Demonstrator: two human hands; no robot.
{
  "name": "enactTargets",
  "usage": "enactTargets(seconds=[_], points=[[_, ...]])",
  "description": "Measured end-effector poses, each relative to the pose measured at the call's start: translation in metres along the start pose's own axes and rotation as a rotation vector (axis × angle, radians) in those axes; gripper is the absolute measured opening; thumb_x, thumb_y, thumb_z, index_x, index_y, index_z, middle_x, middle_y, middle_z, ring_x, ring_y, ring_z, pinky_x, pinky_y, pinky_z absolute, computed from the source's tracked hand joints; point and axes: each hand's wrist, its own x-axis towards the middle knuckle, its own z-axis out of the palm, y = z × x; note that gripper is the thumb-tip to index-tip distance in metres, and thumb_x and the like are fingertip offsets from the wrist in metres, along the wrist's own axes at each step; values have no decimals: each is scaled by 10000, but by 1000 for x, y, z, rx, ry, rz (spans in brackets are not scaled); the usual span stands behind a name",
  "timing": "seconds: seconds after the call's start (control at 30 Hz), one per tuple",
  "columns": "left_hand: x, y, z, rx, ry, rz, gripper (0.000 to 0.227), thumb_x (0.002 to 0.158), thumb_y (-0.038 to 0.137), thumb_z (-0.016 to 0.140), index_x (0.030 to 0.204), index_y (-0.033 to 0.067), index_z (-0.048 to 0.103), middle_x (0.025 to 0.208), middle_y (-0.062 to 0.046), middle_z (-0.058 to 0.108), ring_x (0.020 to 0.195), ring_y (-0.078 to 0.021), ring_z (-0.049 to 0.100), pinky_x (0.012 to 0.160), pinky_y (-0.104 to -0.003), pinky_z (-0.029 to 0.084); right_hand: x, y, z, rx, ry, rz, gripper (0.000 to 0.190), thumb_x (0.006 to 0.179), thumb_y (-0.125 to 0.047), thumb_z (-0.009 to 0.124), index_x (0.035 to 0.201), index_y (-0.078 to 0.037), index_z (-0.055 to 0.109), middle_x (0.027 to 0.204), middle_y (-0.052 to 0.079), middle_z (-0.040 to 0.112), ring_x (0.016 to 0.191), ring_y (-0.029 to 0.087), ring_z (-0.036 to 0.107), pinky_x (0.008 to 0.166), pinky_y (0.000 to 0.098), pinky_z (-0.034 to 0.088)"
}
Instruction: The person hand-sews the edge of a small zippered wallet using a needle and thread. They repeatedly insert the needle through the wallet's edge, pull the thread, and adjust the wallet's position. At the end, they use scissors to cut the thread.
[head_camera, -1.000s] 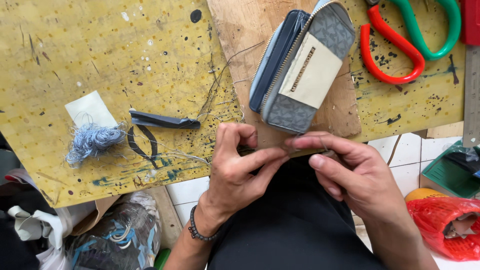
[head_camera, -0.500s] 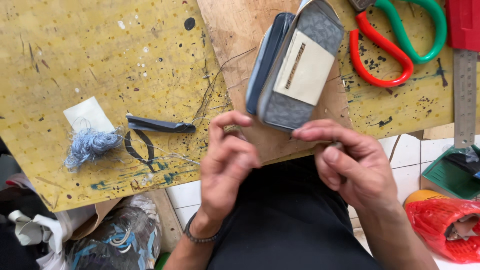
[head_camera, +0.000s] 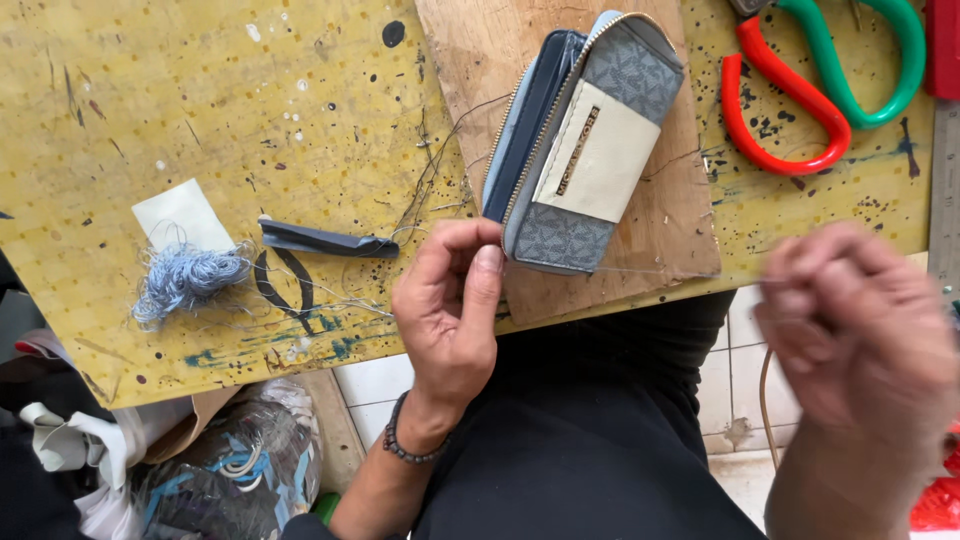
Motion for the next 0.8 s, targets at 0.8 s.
enactTargets(seconds=[0.8], points=[[16, 3, 2, 346, -225, 211, 319, 837, -67, 599, 666, 88, 378, 621, -12, 300, 570, -176, 299, 553, -348, 273, 31, 31, 61, -1329, -303, -477, 74, 970, -109, 771, 1016, -67, 730, 822, -26, 722, 499, 82, 515, 511, 247, 408]])
